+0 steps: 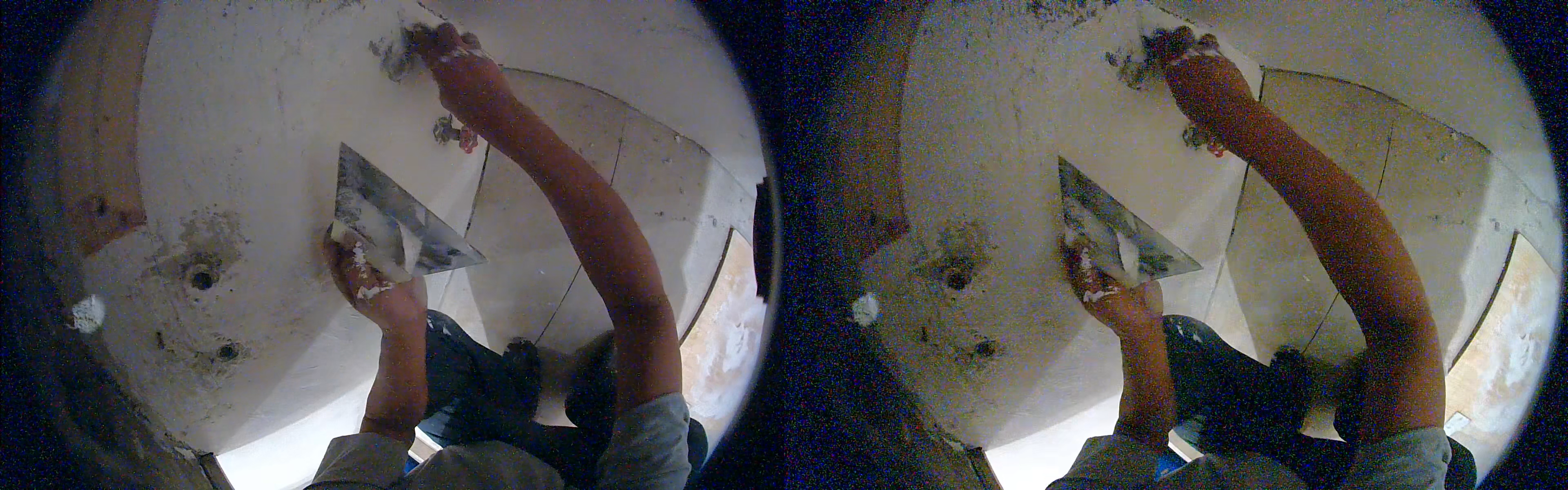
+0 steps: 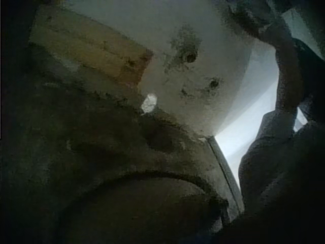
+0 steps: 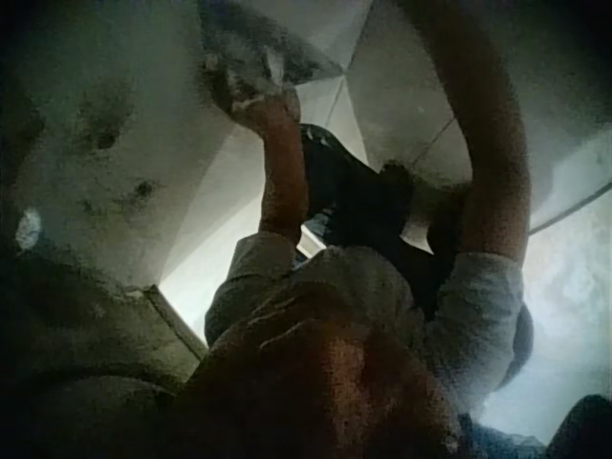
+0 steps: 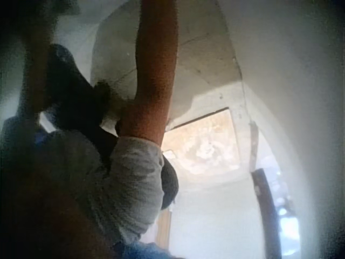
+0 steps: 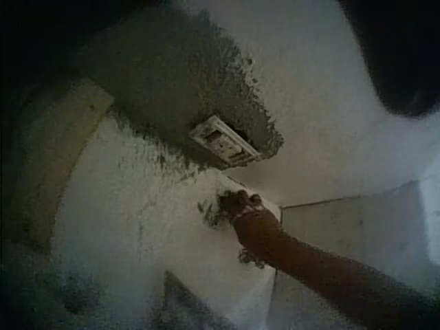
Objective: The person applies drywall compound to a wall and ceiling joint using a putty knife, then cleans the tool on a second knife and continues spreading the material.
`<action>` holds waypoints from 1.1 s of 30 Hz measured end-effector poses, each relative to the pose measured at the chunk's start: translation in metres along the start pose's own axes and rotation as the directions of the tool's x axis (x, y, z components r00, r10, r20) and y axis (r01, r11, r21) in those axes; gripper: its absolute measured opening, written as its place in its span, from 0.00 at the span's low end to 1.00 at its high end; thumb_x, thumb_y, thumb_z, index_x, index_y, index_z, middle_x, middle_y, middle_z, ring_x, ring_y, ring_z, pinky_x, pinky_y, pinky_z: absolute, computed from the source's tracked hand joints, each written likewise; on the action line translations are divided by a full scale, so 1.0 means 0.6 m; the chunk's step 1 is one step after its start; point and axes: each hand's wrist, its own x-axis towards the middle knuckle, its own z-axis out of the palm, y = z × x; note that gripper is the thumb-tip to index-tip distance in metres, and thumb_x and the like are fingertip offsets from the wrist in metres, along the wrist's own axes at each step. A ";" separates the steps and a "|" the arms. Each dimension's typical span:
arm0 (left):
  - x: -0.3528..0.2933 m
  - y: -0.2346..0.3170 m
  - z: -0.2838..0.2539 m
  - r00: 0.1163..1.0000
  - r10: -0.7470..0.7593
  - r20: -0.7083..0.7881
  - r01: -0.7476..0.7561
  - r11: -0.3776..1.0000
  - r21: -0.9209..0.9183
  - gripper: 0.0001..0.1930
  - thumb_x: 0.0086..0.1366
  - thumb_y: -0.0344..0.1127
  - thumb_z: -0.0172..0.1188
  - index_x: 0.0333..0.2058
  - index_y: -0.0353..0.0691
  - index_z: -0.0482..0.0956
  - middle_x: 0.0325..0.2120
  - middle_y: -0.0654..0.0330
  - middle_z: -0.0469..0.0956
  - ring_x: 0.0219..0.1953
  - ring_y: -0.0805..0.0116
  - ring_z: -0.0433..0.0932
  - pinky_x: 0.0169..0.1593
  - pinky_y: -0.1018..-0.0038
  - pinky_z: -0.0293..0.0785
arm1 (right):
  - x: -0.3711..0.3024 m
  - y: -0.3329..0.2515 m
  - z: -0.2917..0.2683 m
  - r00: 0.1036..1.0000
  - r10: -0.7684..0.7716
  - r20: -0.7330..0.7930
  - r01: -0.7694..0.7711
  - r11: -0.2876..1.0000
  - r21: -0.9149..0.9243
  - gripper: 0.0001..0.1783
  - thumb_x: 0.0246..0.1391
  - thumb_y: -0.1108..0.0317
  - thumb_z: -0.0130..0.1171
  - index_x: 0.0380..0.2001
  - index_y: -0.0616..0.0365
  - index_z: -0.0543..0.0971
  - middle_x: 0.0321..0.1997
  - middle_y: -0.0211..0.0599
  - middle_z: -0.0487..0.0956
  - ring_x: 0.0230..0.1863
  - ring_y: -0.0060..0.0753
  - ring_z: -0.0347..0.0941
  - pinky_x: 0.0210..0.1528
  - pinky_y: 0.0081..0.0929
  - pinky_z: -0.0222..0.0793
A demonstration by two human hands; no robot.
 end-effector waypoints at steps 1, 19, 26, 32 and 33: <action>0.003 0.003 -0.001 0.998 0.047 -0.032 -0.047 0.999 0.001 0.28 0.51 0.41 0.66 0.49 0.35 0.69 0.48 0.49 0.70 0.54 0.43 0.66 0.56 0.51 0.65 | -0.011 0.000 -0.008 0.988 0.060 0.142 -0.067 0.997 0.046 0.38 0.38 0.80 0.53 0.59 0.56 0.61 0.52 0.53 0.67 0.47 0.59 0.70 0.44 0.44 0.74; 0.016 0.016 -0.006 0.989 0.144 0.044 -0.143 0.989 -0.039 0.31 0.51 0.40 0.66 0.51 0.36 0.64 0.46 0.48 0.70 0.52 0.42 0.68 0.55 0.50 0.65 | -0.061 -0.013 0.008 0.965 -0.160 -0.208 0.196 0.966 0.169 0.37 0.36 0.82 0.54 0.55 0.47 0.69 0.54 0.41 0.70 0.55 0.48 0.65 0.58 0.38 0.64; -0.001 0.019 0.024 0.999 0.053 -0.003 -0.053 0.993 -0.106 0.31 0.50 0.37 0.66 0.51 0.34 0.65 0.45 0.46 0.69 0.52 0.42 0.68 0.56 0.51 0.64 | 0.000 0.041 0.016 0.952 0.109 -0.286 -0.048 0.976 0.211 0.35 0.39 0.78 0.52 0.56 0.47 0.68 0.56 0.43 0.69 0.51 0.51 0.68 0.46 0.42 0.73; 0.002 0.022 0.027 0.990 0.139 -0.036 -0.141 0.989 -0.052 0.33 0.50 0.38 0.66 0.52 0.32 0.64 0.46 0.47 0.69 0.52 0.40 0.68 0.56 0.51 0.64 | 0.013 0.018 0.043 0.989 0.128 -0.069 -0.122 0.989 0.087 0.33 0.43 0.78 0.51 0.57 0.54 0.65 0.55 0.50 0.67 0.51 0.54 0.68 0.43 0.43 0.74; 0.003 0.029 0.026 0.992 0.118 -0.050 -0.122 0.989 -0.088 0.31 0.51 0.38 0.66 0.52 0.33 0.65 0.47 0.48 0.69 0.52 0.41 0.68 0.56 0.51 0.64 | 0.002 0.017 0.045 0.992 0.118 -0.045 -0.115 0.992 0.056 0.33 0.41 0.77 0.51 0.56 0.51 0.67 0.53 0.48 0.69 0.48 0.53 0.70 0.42 0.43 0.75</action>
